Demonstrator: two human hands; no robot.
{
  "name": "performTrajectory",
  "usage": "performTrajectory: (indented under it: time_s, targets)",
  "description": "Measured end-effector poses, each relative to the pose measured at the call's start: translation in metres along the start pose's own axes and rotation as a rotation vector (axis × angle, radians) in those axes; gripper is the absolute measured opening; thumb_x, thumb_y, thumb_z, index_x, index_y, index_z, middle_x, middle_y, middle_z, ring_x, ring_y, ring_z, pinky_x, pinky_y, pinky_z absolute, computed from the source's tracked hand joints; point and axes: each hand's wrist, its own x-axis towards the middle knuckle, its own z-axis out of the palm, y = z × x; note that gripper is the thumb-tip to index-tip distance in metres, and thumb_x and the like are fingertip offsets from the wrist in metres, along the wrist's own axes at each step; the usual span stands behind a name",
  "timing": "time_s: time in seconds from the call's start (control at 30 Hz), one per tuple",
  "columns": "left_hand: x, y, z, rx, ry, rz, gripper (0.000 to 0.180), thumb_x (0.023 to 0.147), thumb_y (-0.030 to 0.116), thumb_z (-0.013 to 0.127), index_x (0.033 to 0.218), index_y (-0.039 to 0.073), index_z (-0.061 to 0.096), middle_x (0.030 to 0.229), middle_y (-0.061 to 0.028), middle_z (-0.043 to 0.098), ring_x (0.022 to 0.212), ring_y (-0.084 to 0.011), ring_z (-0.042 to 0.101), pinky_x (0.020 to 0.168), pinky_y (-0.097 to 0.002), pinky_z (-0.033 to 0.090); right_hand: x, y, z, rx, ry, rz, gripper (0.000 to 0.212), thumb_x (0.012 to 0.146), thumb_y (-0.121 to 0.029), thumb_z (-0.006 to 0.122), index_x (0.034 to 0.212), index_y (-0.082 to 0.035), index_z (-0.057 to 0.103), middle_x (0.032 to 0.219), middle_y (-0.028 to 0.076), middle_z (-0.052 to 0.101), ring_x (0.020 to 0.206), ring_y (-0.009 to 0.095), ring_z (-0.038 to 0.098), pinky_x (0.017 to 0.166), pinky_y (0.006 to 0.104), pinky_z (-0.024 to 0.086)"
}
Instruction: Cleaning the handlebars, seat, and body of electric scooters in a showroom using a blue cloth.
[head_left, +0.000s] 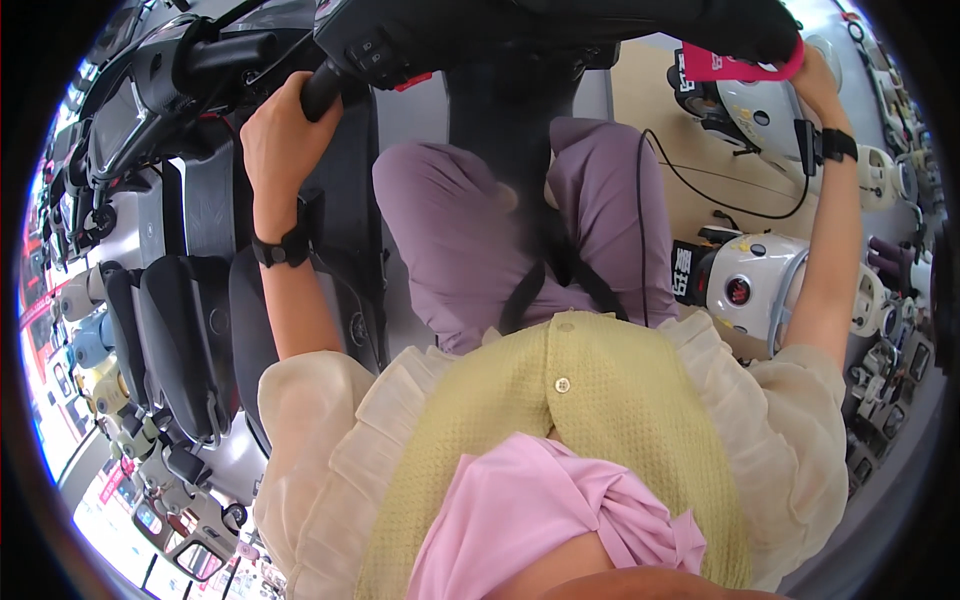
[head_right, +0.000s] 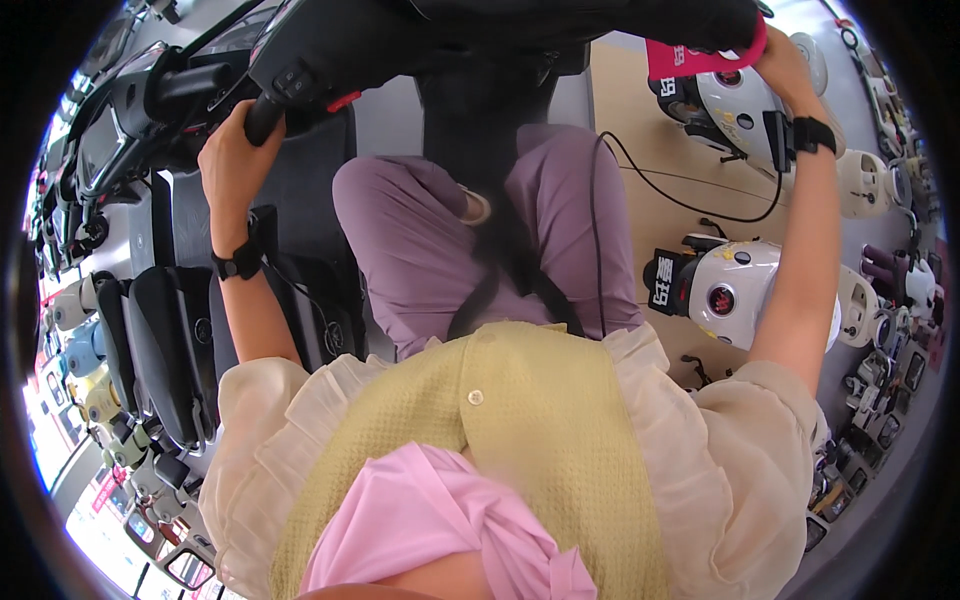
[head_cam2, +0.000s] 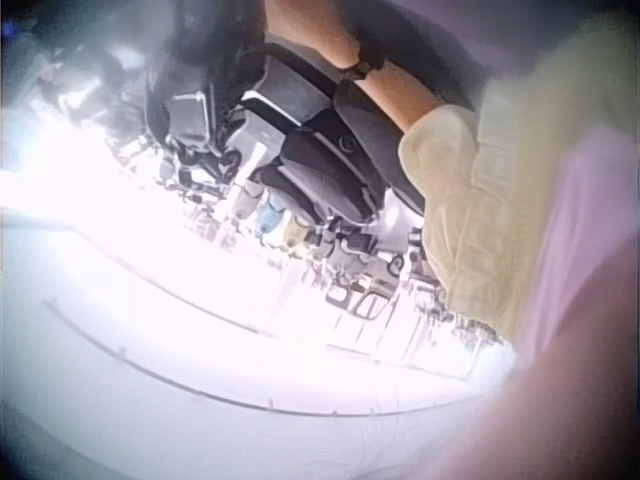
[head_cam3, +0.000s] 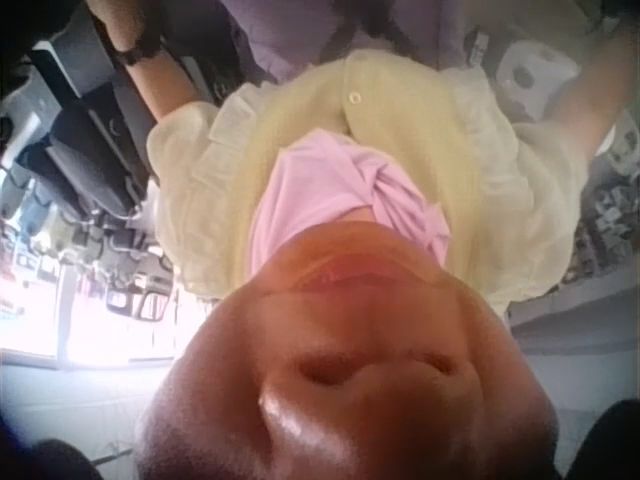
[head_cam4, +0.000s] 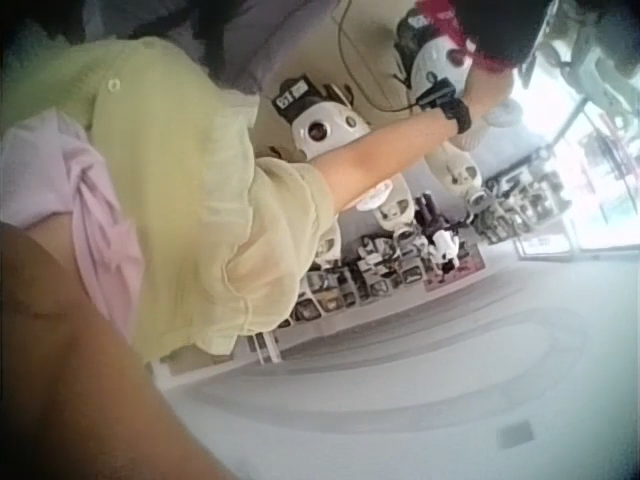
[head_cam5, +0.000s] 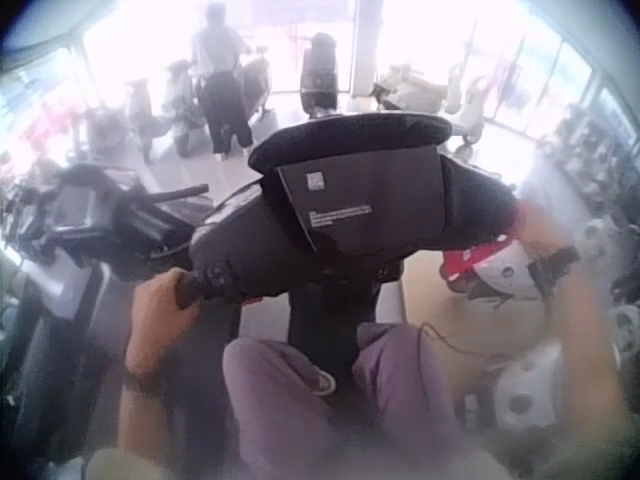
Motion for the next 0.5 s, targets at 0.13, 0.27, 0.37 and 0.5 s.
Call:
performTrajectory:
  time_s: [0.13, 0.27, 0.37, 0.5]
  targets:
    - [-0.002, 0.002, 0.000, -0.006, -0.016, -0.033, 0.032, 0.077, 0.029, 0.073, 0.103, 0.011, 0.068, 0.083, -0.0108, 0.070, 0.075, -0.0310, 0.069, 0.066, -0.0369, 0.053, -0.011, -0.003, -0.005, 0.020, 0.043, 0.019, 0.030, 0.081, -0.023, 0.069, 0.102, -0.002, 0.064, 0.097, 0.023, 0.066, 0.096, 0.044, 0.060, 0.079, 0.0461, 0.048]
    - [-0.002, 0.001, -0.001, -0.048, -0.007, 0.015, 0.032, 0.073, 0.021, 0.078, 0.100, 0.008, 0.067, 0.082, -0.0134, 0.069, 0.074, -0.0324, 0.068, 0.066, -0.0366, 0.053, -0.017, -0.007, -0.009, -0.005, 0.015, 0.040, 0.034, 0.079, -0.026, 0.071, 0.104, -0.005, 0.064, 0.093, 0.021, 0.067, 0.092, 0.044, 0.061, 0.076, 0.0463, 0.049]
    - [0.000, 0.000, -0.004, -0.088, -0.068, -0.015, 0.033, 0.071, 0.019, 0.079, 0.099, 0.007, 0.067, 0.081, -0.0136, 0.069, 0.073, -0.0326, 0.067, 0.065, -0.0364, 0.053, -0.018, -0.016, -0.012, -0.012, -0.001, 0.081, 0.037, 0.075, -0.026, 0.072, 0.106, -0.008, 0.063, 0.090, 0.020, 0.066, 0.089, 0.044, 0.061, 0.072, 0.0465, 0.050]
    - [0.004, 0.000, -0.009, -0.082, -0.145, -0.023, 0.032, 0.069, 0.016, 0.079, 0.097, 0.007, 0.067, 0.079, -0.0133, 0.068, 0.072, -0.0325, 0.067, 0.065, -0.0364, 0.053, -0.018, -0.030, -0.018, 0.081, 0.024, 0.099, 0.041, 0.072, -0.021, 0.074, 0.110, -0.011, 0.064, 0.089, 0.021, 0.066, 0.089, 0.044, 0.062, 0.072, 0.0473, 0.050]
